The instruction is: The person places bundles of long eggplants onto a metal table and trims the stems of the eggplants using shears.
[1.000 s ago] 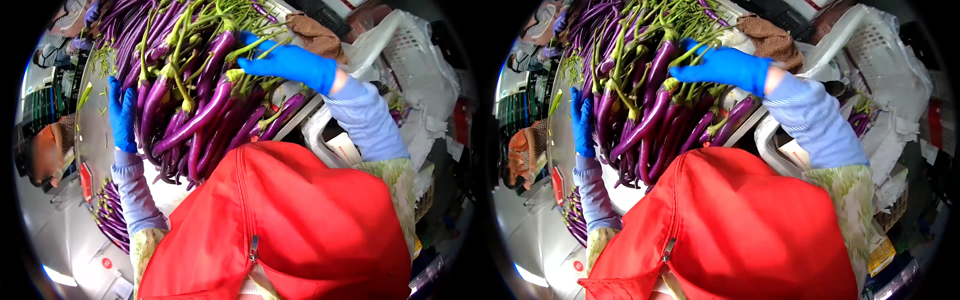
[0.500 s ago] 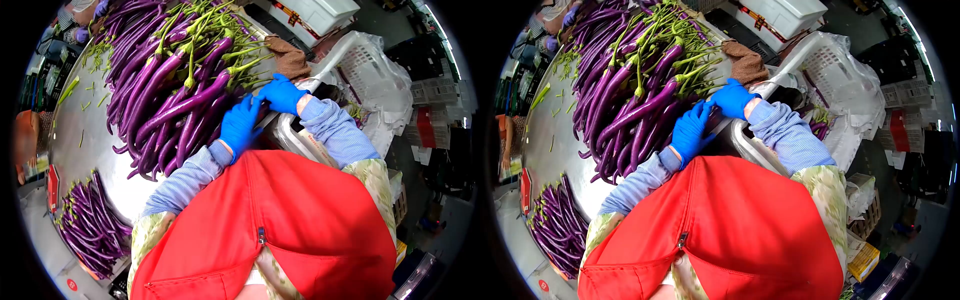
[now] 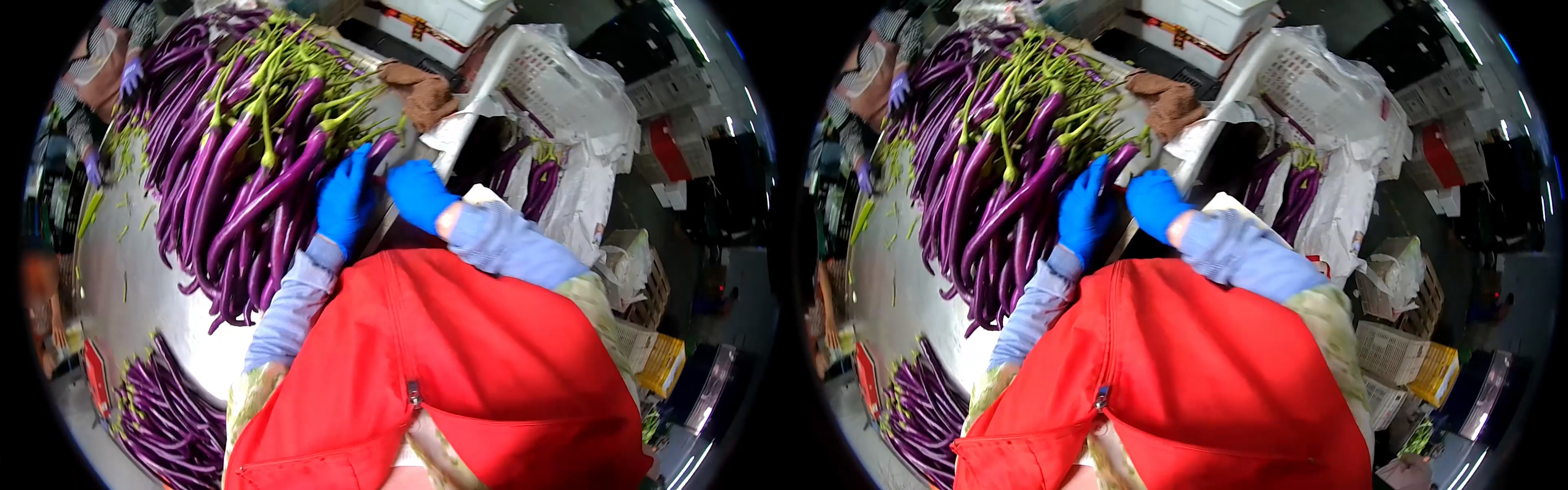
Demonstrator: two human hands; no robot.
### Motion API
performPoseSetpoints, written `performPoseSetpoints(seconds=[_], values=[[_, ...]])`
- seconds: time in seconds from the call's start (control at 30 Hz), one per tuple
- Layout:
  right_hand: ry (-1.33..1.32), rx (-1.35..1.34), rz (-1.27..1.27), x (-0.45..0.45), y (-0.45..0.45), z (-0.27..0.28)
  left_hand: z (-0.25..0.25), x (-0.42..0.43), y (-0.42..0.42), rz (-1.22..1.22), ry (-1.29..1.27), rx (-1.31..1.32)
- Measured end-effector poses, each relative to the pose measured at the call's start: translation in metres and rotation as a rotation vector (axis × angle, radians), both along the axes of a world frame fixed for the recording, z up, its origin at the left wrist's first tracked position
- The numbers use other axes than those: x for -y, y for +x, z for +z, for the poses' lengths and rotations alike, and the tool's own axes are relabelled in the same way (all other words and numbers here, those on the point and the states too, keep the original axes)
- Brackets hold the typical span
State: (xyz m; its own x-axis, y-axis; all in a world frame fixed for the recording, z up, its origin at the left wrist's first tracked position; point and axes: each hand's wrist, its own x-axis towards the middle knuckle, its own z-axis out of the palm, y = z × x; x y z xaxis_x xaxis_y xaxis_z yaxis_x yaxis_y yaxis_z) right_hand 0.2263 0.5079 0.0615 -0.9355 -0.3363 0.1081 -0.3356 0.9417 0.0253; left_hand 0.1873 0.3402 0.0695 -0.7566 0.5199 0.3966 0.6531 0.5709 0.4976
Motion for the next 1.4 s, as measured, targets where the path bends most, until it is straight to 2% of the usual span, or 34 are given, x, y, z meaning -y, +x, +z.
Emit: performPoseSetpoints(seconds=[0.03, 0.1, 0.13, 0.2, 0.3, 0.33, 0.4, 0.47, 0.53, 0.6, 0.67, 0.73, 0.77, 0.8, 0.83, 0.87, 0.9, 0.93, 1.0, 1.07, 1.1, 1.13, 1.2, 1.23, 1.27, 1.3, 1.33, 1.37, 1.4], values=[[0.091, 0.021, 0.013, 0.004, -0.007, -0.007, -0.004, 0.001, -0.003, -0.026, 0.106, -0.021], [0.21, 0.125, -0.05, 0.017, -0.023, -0.03, 0.001, 0.001, -0.002, -0.008, 0.119, 0.079], [0.128, 0.207, -0.033, 0.019, -0.03, -0.028, 0.002, 0.003, -0.004, -0.009, 0.113, 0.092], [0.063, 0.184, -0.061, 0.02, -0.04, -0.031, 0.0, 0.004, -0.005, -0.005, 0.115, 0.062], [0.132, 0.362, -0.057, 0.019, -0.045, 0.014, 0.007, 0.008, -0.004, -0.027, 0.151, 0.109], [0.06, 0.306, -0.096, 0.014, -0.047, 0.013, 0.008, 0.009, -0.005, -0.016, 0.161, 0.127], [0.087, 0.329, -0.011, 0.001, -0.058, 0.028, 0.015, 0.011, -0.006, 0.003, 0.173, 0.192], [0.039, 0.343, 0.125, -0.015, -0.07, 0.034, 0.023, 0.013, -0.011, -0.037, 0.227, 0.1], [0.016, 0.357, 0.111, -0.027, -0.077, 0.066, 0.033, 0.016, -0.011, -0.02, 0.289, 0.257], [-0.042, 0.427, 0.173, -0.047, -0.09, 0.076, 0.033, 0.021, -0.014, -0.004, 0.207, 0.131], [0.097, 0.533, 0.169, -0.053, -0.09, 0.124, 0.036, 0.021, -0.013, 0.034, 0.221, 0.175], [0.047, 0.413, 0.243, -0.085, -0.103, 0.135, -0.006, 0.031, -0.024, 0.074, 0.326, 0.331], [-0.044, 0.503, 0.179, -0.094, -0.095, 0.164, -0.008, 0.032, -0.026, 0.113, 0.302, 0.396], [0.036, 0.435, 0.248, -0.115, -0.093, 0.175, -0.018, 0.03, -0.025, 0.047, 0.34, 0.317], [-0.024, 0.394, 0.239, -0.138, -0.085, 0.186, 0.001, 0.021, -0.019, 0.014, 0.145, 0.222], [-0.042, 0.462, 0.134, -0.149, -0.072, 0.204, 0.018, 0.014, -0.011, -0.019, -0.048, 0.131], [-0.142, 0.496, 0.061, -0.154, -0.056, 0.225, -0.002, 0.013, -0.007, -0.031, -0.124, 0.028], [-0.256, 0.503, -0.004, -0.178, -0.052, 0.218, -0.015, 0.013, -0.002, -0.029, -0.214, -0.035], [-0.495, 0.515, -0.146, -0.204, -0.036, 0.221, -0.015, 0.012, 0.001, -0.035, -0.128, 0.038], [-0.809, 0.479, -0.284, -0.21, -0.012, 0.221, 0.002, 0.01, 0.011, -0.069, -0.226, 0.062], [-1.038, 0.396, -0.326, -0.203, -0.002, 0.212, 0.009, 0.01, 0.016, -0.08, -0.275, 0.072], [-1.265, 0.309, -0.359, -0.195, 0.007, 0.197, -0.021, 0.016, 0.017, -0.104, -0.444, -0.077], [-1.522, 0.305, -0.379, -0.182, 0.006, 0.16, -0.017, 0.023, 0.02, -0.095, -0.489, -0.083], [-1.565, 0.313, -0.253, -0.171, 0.005, 0.143, -0.001, 0.023, 0.022, -0.118, -0.329, 0.003], [-1.603, 0.325, -0.129, -0.156, 0.004, 0.133, 0.021, 0.024, 0.022, -0.181, -0.175, 0.235], [-1.691, 0.391, -0.121, -0.13, 0.0, 0.135, 0.048, 0.018, 0.023, -0.246, 0.193, 0.553], [-1.802, 0.528, -0.113, -0.109, -0.005, 0.126, 0.074, 0.008, 0.023, -0.313, 0.581, 0.849], [-1.905, 0.667, -0.12, -0.088, -0.009, 0.117, 0.097, -0.001, 0.02, -0.285, 0.796, 1.074], [-2.021, 0.88, -0.13, -0.073, -0.013, 0.096, 0.104, -0.001, 0.015, -0.328, 0.972, 1.155]])
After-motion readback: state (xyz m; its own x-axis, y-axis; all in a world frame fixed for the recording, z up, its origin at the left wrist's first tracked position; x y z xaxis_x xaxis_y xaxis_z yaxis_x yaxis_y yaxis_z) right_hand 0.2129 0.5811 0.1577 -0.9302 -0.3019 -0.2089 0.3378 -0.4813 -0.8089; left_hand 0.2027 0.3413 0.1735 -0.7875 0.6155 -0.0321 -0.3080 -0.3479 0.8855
